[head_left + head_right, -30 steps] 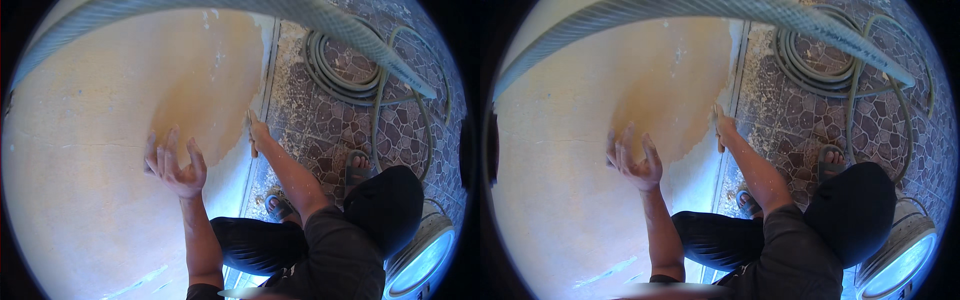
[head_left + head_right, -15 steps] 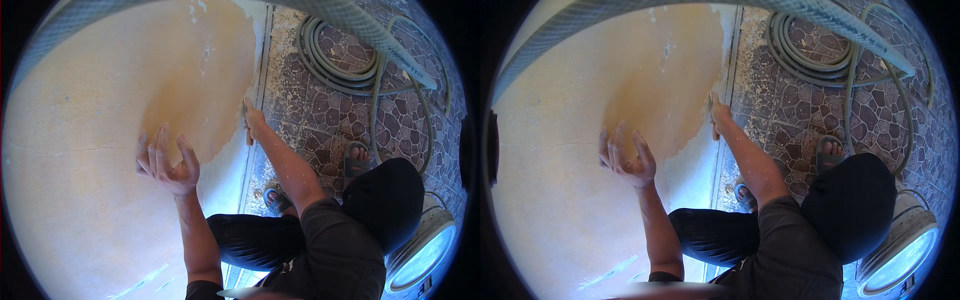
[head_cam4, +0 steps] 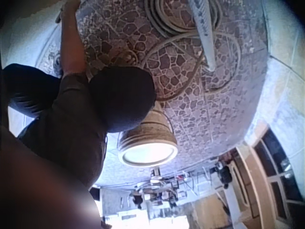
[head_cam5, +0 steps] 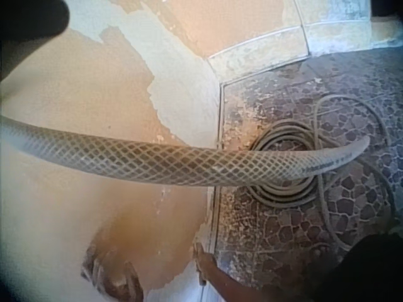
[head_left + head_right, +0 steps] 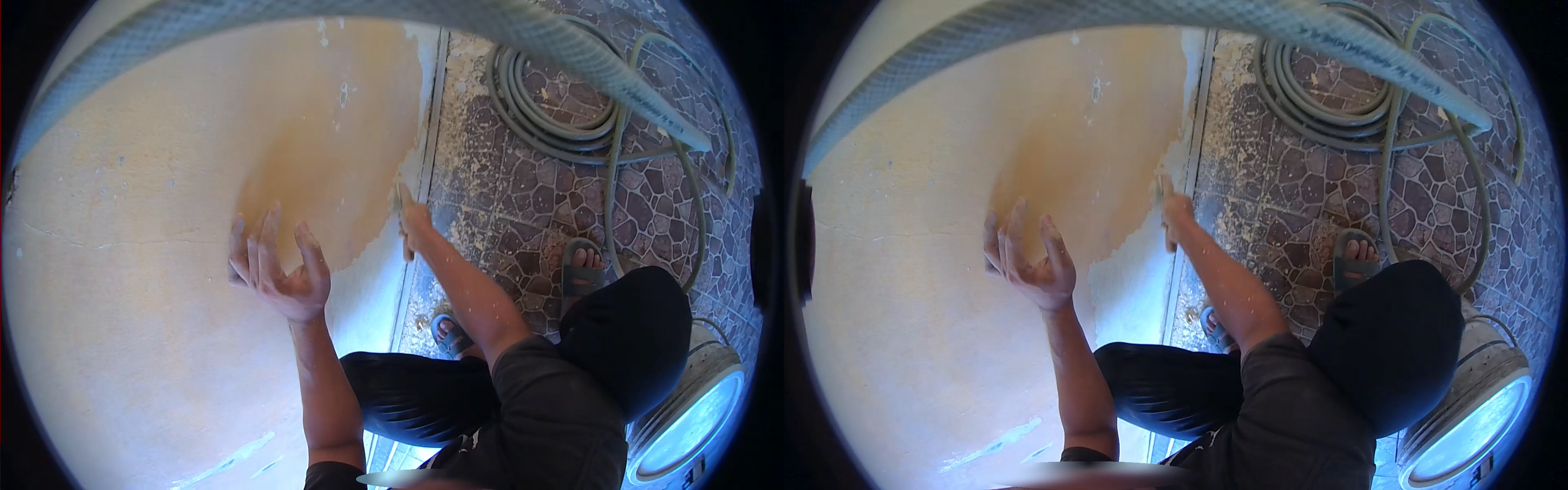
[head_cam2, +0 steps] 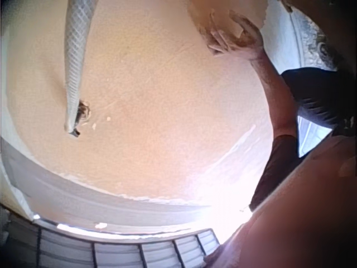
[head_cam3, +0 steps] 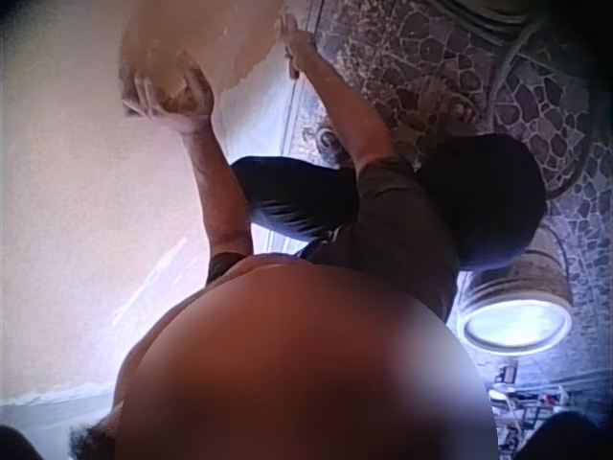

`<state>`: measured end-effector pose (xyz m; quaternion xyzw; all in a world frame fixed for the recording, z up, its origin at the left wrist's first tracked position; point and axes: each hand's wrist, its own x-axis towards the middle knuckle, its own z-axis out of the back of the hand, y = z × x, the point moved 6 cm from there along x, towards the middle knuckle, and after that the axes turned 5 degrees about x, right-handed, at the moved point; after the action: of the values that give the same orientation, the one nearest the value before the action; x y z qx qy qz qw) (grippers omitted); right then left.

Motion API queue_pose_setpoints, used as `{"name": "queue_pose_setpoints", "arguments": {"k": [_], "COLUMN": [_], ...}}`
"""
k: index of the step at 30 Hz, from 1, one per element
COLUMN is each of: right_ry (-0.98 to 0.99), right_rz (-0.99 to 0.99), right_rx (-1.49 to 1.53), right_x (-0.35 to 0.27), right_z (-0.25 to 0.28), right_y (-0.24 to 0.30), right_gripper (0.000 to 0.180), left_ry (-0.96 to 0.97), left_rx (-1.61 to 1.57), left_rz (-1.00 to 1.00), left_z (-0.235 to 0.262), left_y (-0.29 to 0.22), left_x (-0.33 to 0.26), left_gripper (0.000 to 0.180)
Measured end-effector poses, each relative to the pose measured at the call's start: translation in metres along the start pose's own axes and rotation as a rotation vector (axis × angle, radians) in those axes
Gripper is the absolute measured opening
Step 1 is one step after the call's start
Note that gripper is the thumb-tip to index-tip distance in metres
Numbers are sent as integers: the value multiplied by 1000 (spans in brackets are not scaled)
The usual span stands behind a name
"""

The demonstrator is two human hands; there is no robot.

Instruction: Scraping and patching a wall using a putty knife.

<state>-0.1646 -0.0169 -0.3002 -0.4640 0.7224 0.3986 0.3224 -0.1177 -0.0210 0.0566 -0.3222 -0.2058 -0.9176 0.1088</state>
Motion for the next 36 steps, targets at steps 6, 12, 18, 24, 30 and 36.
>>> {"name": "queue_pose_setpoints", "arguments": {"k": [6,12,18,24,30,36], "right_ry": [44,-43,121,95,29,117], "right_rz": [2,34,-61,25,70,-65], "right_rx": [114,82,112,125,69,47], "right_x": [9,14,2,9,26,-1], "right_z": [0,10,-10,1,19,-2], "right_y": [1,18,9,19,15,-14], "right_gripper": [60,58,57,56,58,62], "left_ry": [12,35,56,60,65,61], "left_rx": [-88,-103,-103,-127,-163,-122], "left_rz": [14,29,8,15,27,25], "left_z": [1,4,5,11,9,5], "left_y": [1,-5,0,-4,-11,2], "left_x": [-1,0,0,0,-2,-1], "left_gripper": [40,43,41,40,41,39]}}
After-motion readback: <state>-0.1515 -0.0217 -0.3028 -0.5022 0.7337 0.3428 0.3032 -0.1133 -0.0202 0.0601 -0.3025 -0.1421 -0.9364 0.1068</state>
